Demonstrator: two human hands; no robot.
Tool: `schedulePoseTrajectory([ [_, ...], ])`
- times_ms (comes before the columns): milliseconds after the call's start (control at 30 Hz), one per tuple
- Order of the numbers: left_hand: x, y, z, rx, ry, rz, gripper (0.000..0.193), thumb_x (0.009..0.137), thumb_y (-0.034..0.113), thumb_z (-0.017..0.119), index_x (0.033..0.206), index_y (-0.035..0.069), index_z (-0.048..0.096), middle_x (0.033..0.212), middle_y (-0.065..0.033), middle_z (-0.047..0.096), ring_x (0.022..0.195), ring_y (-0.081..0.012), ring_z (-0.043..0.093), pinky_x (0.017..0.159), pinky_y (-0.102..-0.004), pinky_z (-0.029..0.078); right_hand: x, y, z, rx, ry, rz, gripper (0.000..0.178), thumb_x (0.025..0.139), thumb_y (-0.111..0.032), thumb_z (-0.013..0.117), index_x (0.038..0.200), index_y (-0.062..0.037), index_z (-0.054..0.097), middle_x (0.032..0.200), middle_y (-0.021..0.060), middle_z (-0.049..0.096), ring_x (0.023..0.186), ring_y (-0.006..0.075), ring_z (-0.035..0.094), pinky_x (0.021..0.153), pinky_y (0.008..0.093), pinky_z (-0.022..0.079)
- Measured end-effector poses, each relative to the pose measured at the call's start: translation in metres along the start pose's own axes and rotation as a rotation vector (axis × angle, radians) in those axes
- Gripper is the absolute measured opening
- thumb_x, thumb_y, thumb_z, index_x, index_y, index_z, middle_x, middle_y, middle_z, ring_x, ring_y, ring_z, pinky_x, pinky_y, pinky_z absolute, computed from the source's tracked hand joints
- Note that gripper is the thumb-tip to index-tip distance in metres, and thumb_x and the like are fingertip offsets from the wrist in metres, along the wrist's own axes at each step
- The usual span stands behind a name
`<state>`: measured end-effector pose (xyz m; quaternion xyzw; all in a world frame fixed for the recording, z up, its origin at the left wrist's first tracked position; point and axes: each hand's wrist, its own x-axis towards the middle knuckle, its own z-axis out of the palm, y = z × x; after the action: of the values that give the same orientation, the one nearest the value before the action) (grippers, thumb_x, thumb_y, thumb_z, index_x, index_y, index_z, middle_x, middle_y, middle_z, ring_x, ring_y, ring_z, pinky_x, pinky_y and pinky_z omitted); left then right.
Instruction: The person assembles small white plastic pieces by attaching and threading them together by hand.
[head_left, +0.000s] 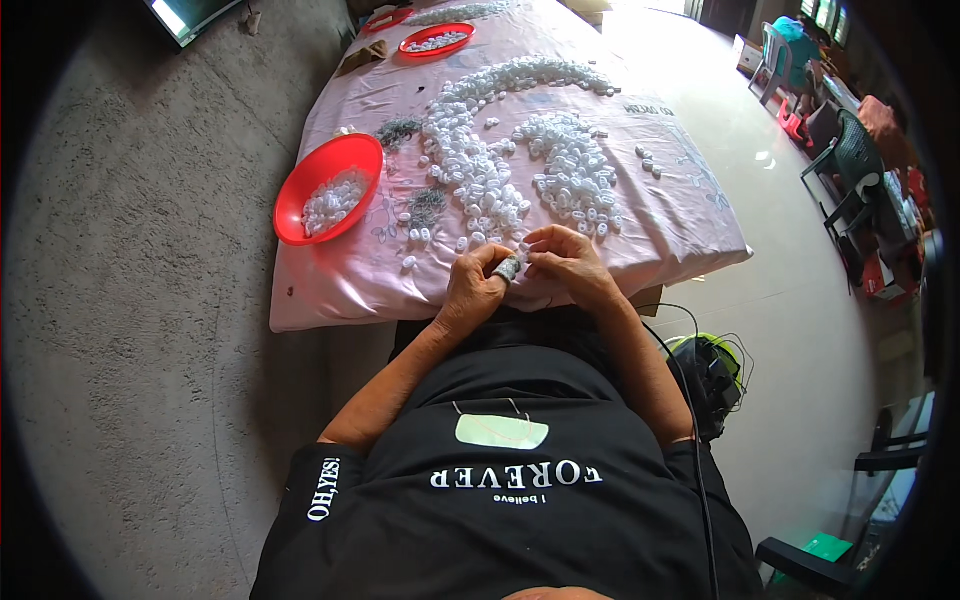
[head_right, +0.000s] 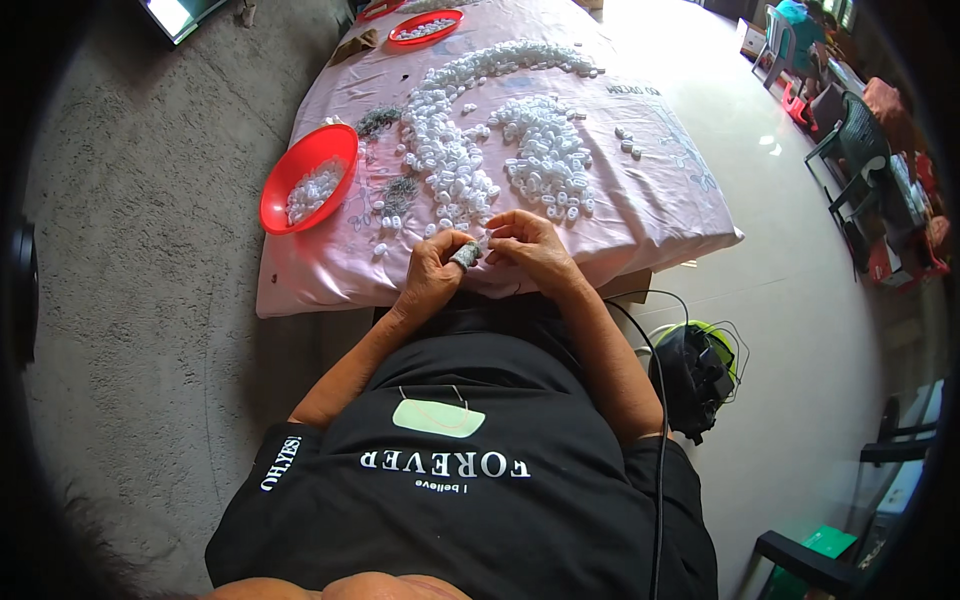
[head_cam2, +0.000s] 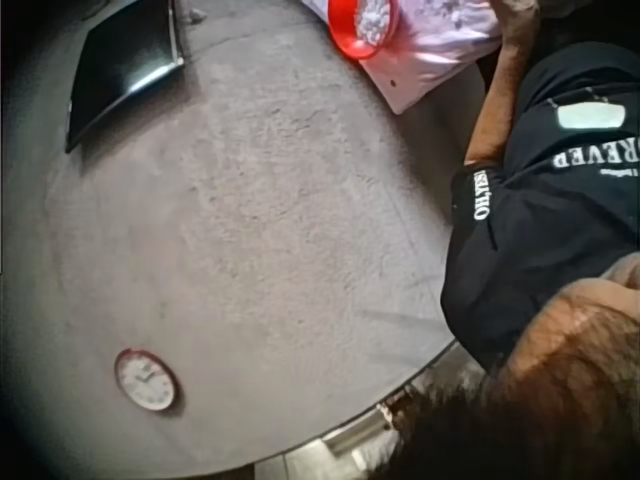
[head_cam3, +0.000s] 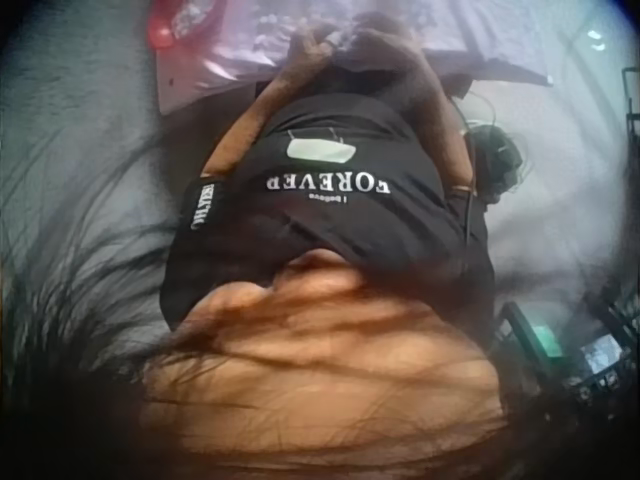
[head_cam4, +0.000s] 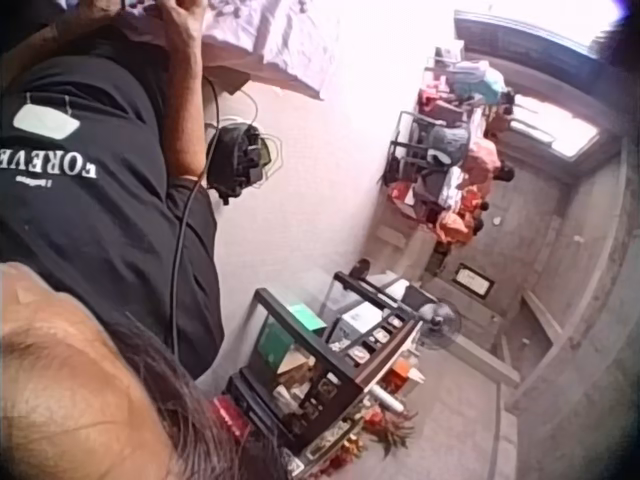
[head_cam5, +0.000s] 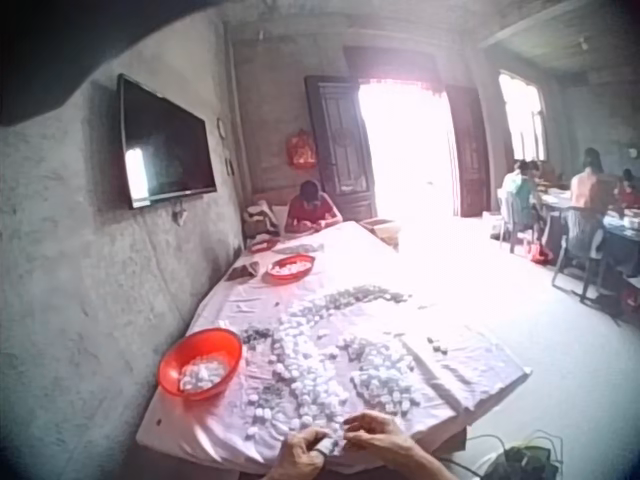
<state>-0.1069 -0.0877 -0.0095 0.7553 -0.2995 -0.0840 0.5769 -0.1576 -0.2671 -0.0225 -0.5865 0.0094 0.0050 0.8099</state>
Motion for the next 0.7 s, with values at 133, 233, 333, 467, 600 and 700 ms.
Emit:
schedulePoseTrajectory([
  [133,0.001,0.003,0.0,-0.118,-0.081,-0.016,0.008,0.088,0.0,0.057,0.093,-0.003,0.061,0.081,-0.0015,0.064,0.077,-0.0053,0.058,0.068,-0.02,0.047,-0.002,0.008,0.009,0.075,0.041,0.032,0.023,0.087,-0.003,0.06,0.109,0.0004,0.057,0.092,0.0057,0.062,0.073,0.0086,0.06,0.068,0.0214,0.051],
  [233,0.001,0.006,-0.003,-0.157,-0.117,-0.034,0.009,0.087,-0.002,0.056,0.094,-0.004,0.061,0.083,-0.0018,0.064,0.078,-0.0056,0.058,0.069,-0.0201,0.047,-0.003,0.007,0.011,0.045,0.058,-0.022,0.022,0.087,-0.005,0.06,0.108,0.0,0.057,0.093,0.0049,0.061,0.07,0.007,0.057,0.064,0.0193,0.049],
  [333,0.0,0.008,-0.005,-0.2,-0.149,-0.039,0.01,0.087,-0.002,0.055,0.095,-0.003,0.061,0.083,-0.0013,0.063,0.077,-0.0055,0.058,0.07,-0.0203,0.047,-0.006,0.008,0.019,0.056,0.144,-0.055,0.02,0.086,-0.006,0.061,0.105,0.0006,0.057,0.085,0.0046,0.063,0.068,0.007,0.058,0.059,0.0196,0.046],
  [467,-0.001,0.012,-0.007,-0.205,-0.077,-0.077,0.01,0.087,-0.002,0.055,0.094,-0.003,0.061,0.082,-0.0008,0.062,0.077,-0.0048,0.057,0.068,-0.0203,0.047,-0.011,0.009,0.017,0.032,0.145,-0.063,0.019,0.086,-0.007,0.063,0.102,-0.0002,0.057,0.084,0.0043,0.063,0.068,0.007,0.057,0.059,0.0197,0.046],
  [600,-0.002,0.005,-0.009,-0.178,-0.096,-0.076,0.009,0.089,0.002,0.055,0.096,-0.003,0.061,0.084,-0.0031,0.063,0.079,-0.0074,0.059,0.073,-0.022,0.048,-0.016,0.003,0.023,0.12,0.147,-0.067,0.018,0.085,-0.008,0.065,0.1,-0.0013,0.057,0.083,0.0038,0.063,0.068,0.0077,0.058,0.06,0.0202,0.046],
  [700,-0.003,0.006,-0.007,-0.177,-0.105,-0.059,0.009,0.089,0.0,0.054,0.095,-0.003,0.06,0.083,-0.0031,0.063,0.079,-0.0074,0.059,0.073,-0.0217,0.047,-0.017,0.0,0.024,0.123,0.145,-0.063,0.017,0.086,-0.007,0.064,0.1,-0.002,0.057,0.082,0.0032,0.062,0.068,0.0076,0.058,0.061,0.0197,0.047],
])
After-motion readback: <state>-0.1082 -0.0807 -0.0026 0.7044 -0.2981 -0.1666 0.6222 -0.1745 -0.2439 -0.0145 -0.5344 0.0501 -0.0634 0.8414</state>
